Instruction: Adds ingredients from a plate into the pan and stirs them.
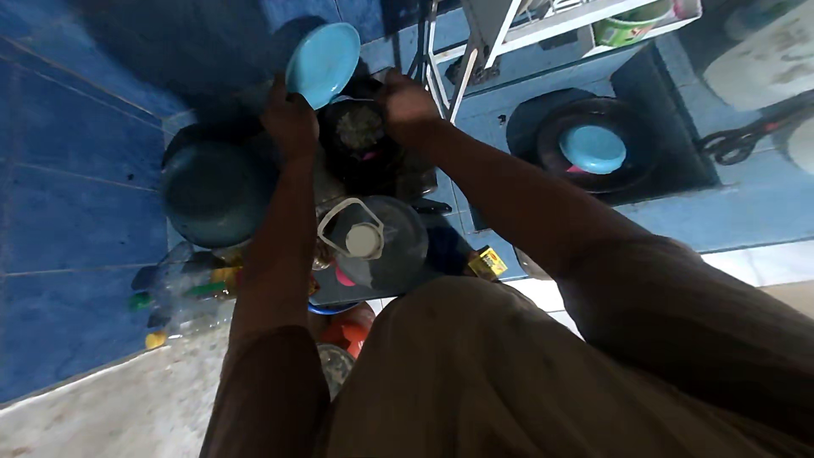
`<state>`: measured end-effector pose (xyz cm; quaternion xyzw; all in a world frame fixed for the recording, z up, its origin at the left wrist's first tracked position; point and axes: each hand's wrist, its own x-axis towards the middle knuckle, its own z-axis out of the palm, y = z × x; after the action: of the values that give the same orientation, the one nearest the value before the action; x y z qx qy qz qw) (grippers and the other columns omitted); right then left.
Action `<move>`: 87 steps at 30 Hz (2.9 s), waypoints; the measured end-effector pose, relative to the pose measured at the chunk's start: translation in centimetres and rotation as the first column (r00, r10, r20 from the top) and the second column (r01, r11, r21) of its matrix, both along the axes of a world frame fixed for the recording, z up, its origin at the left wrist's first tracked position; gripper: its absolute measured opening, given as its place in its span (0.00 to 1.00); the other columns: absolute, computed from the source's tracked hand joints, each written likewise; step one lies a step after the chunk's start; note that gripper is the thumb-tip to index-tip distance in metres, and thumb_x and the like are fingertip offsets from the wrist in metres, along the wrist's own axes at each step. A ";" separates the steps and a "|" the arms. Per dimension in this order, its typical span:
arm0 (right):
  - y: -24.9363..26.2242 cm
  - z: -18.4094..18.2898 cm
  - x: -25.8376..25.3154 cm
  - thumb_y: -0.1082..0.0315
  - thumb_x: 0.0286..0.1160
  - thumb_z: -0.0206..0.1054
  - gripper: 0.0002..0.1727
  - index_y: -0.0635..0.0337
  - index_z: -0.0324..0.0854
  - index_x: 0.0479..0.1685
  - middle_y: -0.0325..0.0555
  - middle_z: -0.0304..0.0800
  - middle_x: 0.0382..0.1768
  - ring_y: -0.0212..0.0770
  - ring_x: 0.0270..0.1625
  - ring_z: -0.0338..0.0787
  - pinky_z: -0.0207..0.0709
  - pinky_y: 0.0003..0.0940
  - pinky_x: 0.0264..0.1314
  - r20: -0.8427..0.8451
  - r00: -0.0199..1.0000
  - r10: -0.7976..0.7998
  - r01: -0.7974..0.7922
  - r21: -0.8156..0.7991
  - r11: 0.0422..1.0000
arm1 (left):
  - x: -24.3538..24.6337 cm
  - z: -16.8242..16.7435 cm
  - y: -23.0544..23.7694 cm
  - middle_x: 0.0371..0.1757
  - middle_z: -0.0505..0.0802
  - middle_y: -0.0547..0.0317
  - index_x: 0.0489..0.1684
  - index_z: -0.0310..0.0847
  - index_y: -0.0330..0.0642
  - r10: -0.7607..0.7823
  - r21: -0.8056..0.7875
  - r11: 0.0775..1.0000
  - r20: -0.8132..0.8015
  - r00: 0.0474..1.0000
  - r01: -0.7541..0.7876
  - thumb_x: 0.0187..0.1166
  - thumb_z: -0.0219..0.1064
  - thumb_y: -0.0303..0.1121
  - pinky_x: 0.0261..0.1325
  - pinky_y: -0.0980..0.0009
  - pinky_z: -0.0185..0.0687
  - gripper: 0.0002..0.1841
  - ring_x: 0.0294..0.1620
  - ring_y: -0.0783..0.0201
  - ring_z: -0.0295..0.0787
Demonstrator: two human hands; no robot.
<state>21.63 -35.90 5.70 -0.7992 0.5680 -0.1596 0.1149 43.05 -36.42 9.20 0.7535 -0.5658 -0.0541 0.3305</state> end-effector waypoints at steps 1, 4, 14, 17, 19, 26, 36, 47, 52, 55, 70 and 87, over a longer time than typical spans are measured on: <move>-0.1 0.0 0.0 0.70 0.74 0.67 0.21 0.54 0.85 0.67 0.59 0.75 0.75 0.61 0.75 0.80 0.81 0.58 0.71 0.003 1.000 0.003 -0.003 -0.024 1.000 | 0.0 0.2 -0.1 0.59 0.95 0.54 0.82 0.78 0.53 0.003 0.008 1.000 -0.003 1.000 -0.003 0.80 0.57 0.33 0.65 0.58 0.86 0.27 0.59 0.62 0.93; -0.6 -0.6 -0.1 0.69 0.75 0.66 0.19 0.54 0.86 0.66 0.61 0.77 0.74 0.62 0.75 0.80 0.81 0.59 0.71 0.014 1.000 0.022 -0.021 -0.037 0.999 | 0.0 0.1 0.0 0.59 0.95 0.54 0.80 0.80 0.54 0.006 -0.005 1.000 -0.017 1.000 -0.007 0.80 0.56 0.32 0.64 0.58 0.86 0.26 0.60 0.62 0.93; -0.5 0.2 -0.8 0.70 0.81 0.60 0.17 0.54 0.87 0.64 0.58 0.80 0.71 0.59 0.72 0.83 0.82 0.56 0.70 0.091 0.995 0.044 -0.032 -0.132 0.991 | 0.7 -0.1 0.1 0.61 0.95 0.53 0.77 0.83 0.53 0.026 0.045 0.999 -0.067 0.997 -0.023 0.78 0.57 0.32 0.67 0.54 0.85 0.26 0.63 0.59 0.91; -0.6 0.4 -1.2 0.66 0.76 0.66 0.18 0.53 0.87 0.64 0.58 0.76 0.78 0.64 0.71 0.84 0.83 0.68 0.62 -0.049 0.998 -0.043 0.045 0.036 0.998 | 2.1 1.4 0.1 0.57 0.95 0.50 0.68 0.86 0.46 0.056 0.050 0.997 -0.027 0.998 -0.054 0.80 0.59 0.33 0.67 0.52 0.85 0.20 0.61 0.57 0.92; -0.9 0.1 -1.8 0.64 0.74 0.67 0.19 0.55 0.85 0.64 0.62 0.78 0.75 0.69 0.66 0.87 0.83 0.74 0.55 -0.074 0.991 -0.116 0.125 0.128 0.984 | 4.1 3.0 0.6 0.61 0.94 0.50 0.66 0.86 0.45 0.112 0.085 0.990 0.006 0.994 -0.113 0.80 0.59 0.35 0.70 0.53 0.83 0.19 0.64 0.57 0.91; -1.5 -0.4 -1.1 0.63 0.76 0.68 0.21 0.69 0.82 0.62 0.72 0.85 0.64 0.74 0.66 0.86 0.79 0.77 0.57 -0.233 0.962 -0.144 0.218 0.335 0.917 | 14.5 8.9 11.1 0.53 0.93 0.52 0.63 0.83 0.41 0.145 -0.049 0.982 -0.413 0.899 -0.181 0.82 0.65 0.38 0.45 0.56 0.97 0.17 0.46 0.60 0.96; -2.8 -0.1 -1.9 0.63 0.81 0.66 0.15 0.60 0.87 0.59 0.68 0.89 0.59 0.74 0.64 0.87 0.78 0.80 0.58 -0.316 0.933 0.174 -0.068 0.320 0.945 | 16.8 1.7 46.4 0.41 0.90 0.69 0.56 0.80 0.36 0.486 -0.071 0.755 -0.607 0.629 -0.652 0.87 0.53 0.28 0.50 0.69 0.89 0.11 0.41 0.74 0.88; -3.9 0.5 1.1 0.57 0.79 0.67 0.20 0.65 0.85 0.58 0.72 0.88 0.57 0.75 0.63 0.87 0.77 0.80 0.57 -0.338 0.941 0.033 0.073 0.297 0.952 | 6.6 -18.6 60.3 0.66 0.85 0.34 0.71 0.75 0.30 0.903 0.745 0.419 -0.399 0.157 -0.519 0.90 0.56 0.36 0.63 0.43 0.81 0.20 0.63 0.45 0.83; -2.9 3.6 1.4 0.52 0.78 0.66 0.24 0.71 0.86 0.47 0.74 0.88 0.55 0.75 0.61 0.87 0.76 0.81 0.52 -0.521 0.854 -0.008 0.200 0.313 0.929 | 4.4 -21.4 60.3 0.62 0.87 0.28 0.64 0.80 0.24 0.931 0.850 0.318 -0.197 0.307 -0.420 0.91 0.57 0.32 0.65 0.41 0.79 0.18 0.61 0.38 0.85; -3.1 2.4 2.0 0.61 0.82 0.64 0.19 0.73 0.86 0.48 0.73 0.87 0.57 0.74 0.65 0.85 0.75 0.79 0.61 -0.449 0.880 0.155 0.027 0.374 0.927 | 4.5 -21.7 60.2 0.66 0.87 0.27 0.65 0.81 0.24 0.869 0.918 0.215 -0.025 0.494 -0.332 0.91 0.57 0.33 0.74 0.39 0.73 0.18 0.70 0.35 0.83; -2.8 -1.1 0.9 0.59 0.86 0.60 0.18 0.64 0.89 0.52 0.67 0.90 0.56 0.69 0.64 0.88 0.77 0.77 0.63 -0.242 0.954 0.175 -0.065 0.406 0.912 | 5.8 -24.3 59.0 0.59 0.91 0.31 0.57 0.87 0.27 0.718 0.915 0.317 -0.060 0.693 -0.249 0.90 0.61 0.35 0.71 0.39 0.77 0.17 0.65 0.36 0.87; -3.9 -1.0 0.0 0.68 0.74 0.71 0.15 0.62 0.86 0.58 0.68 0.85 0.63 0.72 0.68 0.84 0.79 0.76 0.61 -0.365 0.910 0.196 -0.103 0.259 0.960 | 5.7 -24.7 57.8 0.60 0.91 0.32 0.58 0.87 0.29 0.662 0.935 0.294 -0.048 0.748 -0.199 0.91 0.58 0.36 0.71 0.39 0.76 0.18 0.67 0.37 0.86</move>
<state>21.63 -39.81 4.72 -0.8371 0.5309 0.0789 0.1058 48.71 21.35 -15.48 0.9019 -0.1268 -0.4128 -0.0003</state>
